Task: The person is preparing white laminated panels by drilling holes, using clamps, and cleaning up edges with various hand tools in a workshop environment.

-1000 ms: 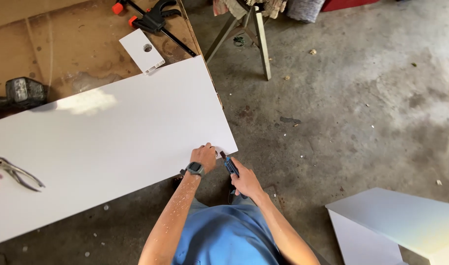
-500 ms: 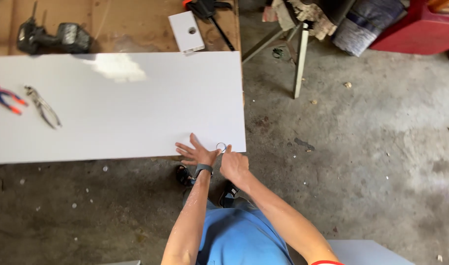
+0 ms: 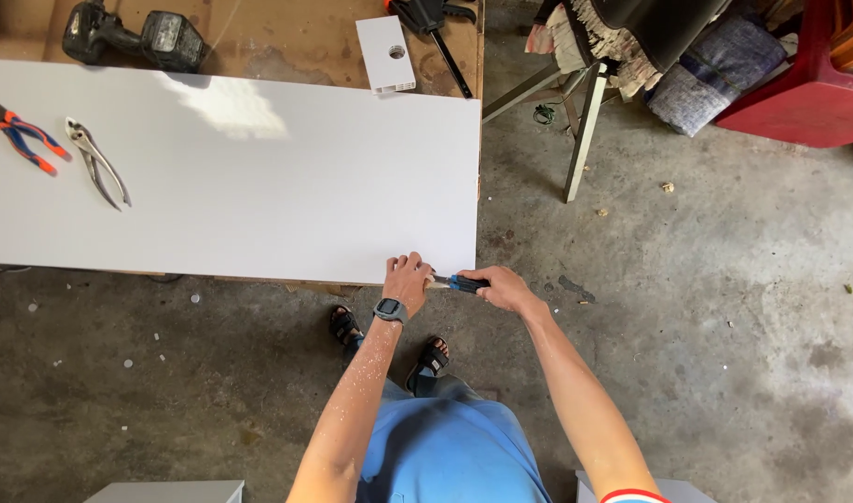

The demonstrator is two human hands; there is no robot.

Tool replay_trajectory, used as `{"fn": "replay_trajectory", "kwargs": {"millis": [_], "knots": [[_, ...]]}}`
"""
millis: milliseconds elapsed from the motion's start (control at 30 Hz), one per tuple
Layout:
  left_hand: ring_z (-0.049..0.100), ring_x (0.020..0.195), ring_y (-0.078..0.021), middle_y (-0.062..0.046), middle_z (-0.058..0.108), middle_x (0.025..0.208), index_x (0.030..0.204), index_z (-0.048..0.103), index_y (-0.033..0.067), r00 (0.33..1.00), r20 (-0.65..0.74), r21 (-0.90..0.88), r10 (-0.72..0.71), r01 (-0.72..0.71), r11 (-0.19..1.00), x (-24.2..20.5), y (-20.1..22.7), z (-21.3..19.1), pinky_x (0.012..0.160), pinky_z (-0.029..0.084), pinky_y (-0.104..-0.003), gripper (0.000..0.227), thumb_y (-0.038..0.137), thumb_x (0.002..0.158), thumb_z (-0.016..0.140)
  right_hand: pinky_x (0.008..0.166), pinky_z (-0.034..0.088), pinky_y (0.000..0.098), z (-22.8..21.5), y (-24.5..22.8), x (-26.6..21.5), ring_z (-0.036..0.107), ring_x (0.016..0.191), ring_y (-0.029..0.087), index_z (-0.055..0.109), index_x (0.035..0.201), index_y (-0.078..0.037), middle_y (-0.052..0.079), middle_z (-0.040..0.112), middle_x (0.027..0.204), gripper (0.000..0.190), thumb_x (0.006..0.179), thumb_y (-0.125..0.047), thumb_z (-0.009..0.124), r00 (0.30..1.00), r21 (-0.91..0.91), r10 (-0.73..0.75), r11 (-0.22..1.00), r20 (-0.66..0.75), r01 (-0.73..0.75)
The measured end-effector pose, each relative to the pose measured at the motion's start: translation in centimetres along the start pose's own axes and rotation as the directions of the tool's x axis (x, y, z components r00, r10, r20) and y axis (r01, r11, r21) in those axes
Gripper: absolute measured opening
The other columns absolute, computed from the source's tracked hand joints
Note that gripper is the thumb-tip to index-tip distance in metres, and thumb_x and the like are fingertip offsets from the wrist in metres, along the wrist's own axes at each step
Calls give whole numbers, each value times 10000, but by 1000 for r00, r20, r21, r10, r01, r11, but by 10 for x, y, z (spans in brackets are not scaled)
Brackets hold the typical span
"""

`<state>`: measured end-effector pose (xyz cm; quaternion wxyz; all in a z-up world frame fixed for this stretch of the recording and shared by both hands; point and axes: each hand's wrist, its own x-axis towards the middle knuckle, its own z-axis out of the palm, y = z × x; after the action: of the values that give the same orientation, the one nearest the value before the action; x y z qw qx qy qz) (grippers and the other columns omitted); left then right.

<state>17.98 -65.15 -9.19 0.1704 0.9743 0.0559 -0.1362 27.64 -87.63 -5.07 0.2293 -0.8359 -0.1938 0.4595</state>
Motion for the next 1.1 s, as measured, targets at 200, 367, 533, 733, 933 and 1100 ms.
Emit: {"fn": "replay_trajectory", "kwargs": {"millis": [200,367,533,733,933,1100], "knots": [[688,817,-137,-39,745,904,937,697,120,874,-140,-673,-465,260,692,-1,-23,-1,751,593,-326,81,198,954,714,826,517,433,2,-17,-28,659,928,231,575,1455,-339,74,729,1078,562,938,-126,631,982,-23,-31,999,-189,27],[624,586,-228,-127,649,720,817,629,-1,797,195,-967,-571,255,26,-18,-68,40,522,572,-397,151,52,956,606,860,558,469,11,-31,-19,709,1002,275,591,1286,-133,103,699,1100,392,966,-353,642,931,-25,127,989,-341,-144],[610,649,-209,-115,750,798,854,690,58,881,141,-742,-452,396,541,-2,-8,-22,601,521,-378,57,99,885,663,804,586,479,16,-51,6,712,981,331,516,1262,-55,173,664,1092,600,890,-472,733,880,27,253,964,-401,-265],[738,805,-284,-150,764,931,1089,755,109,983,180,-204,-21,58,977,11,4,-36,753,595,-413,228,116,896,631,807,575,481,24,-48,20,703,996,354,469,1263,-40,205,653,1107,721,806,-458,837,825,103,293,955,-483,-279],[742,917,-298,-159,758,979,1039,772,83,950,283,125,134,-176,976,36,6,-27,790,600,-420,180,85,891,669,805,580,481,18,-48,19,709,1014,361,473,1273,-32,209,658,1126,735,798,-454,842,831,141,320,947,-455,-288],[749,925,-275,-157,764,957,923,790,55,855,435,296,284,-433,851,47,12,-27,796,606,-396,120,77,900,674,817,582,476,18,-44,24,706,1031,361,491,1282,-23,208,666,1122,767,779,-473,856,835,128,319,947,-449,-294]]}}
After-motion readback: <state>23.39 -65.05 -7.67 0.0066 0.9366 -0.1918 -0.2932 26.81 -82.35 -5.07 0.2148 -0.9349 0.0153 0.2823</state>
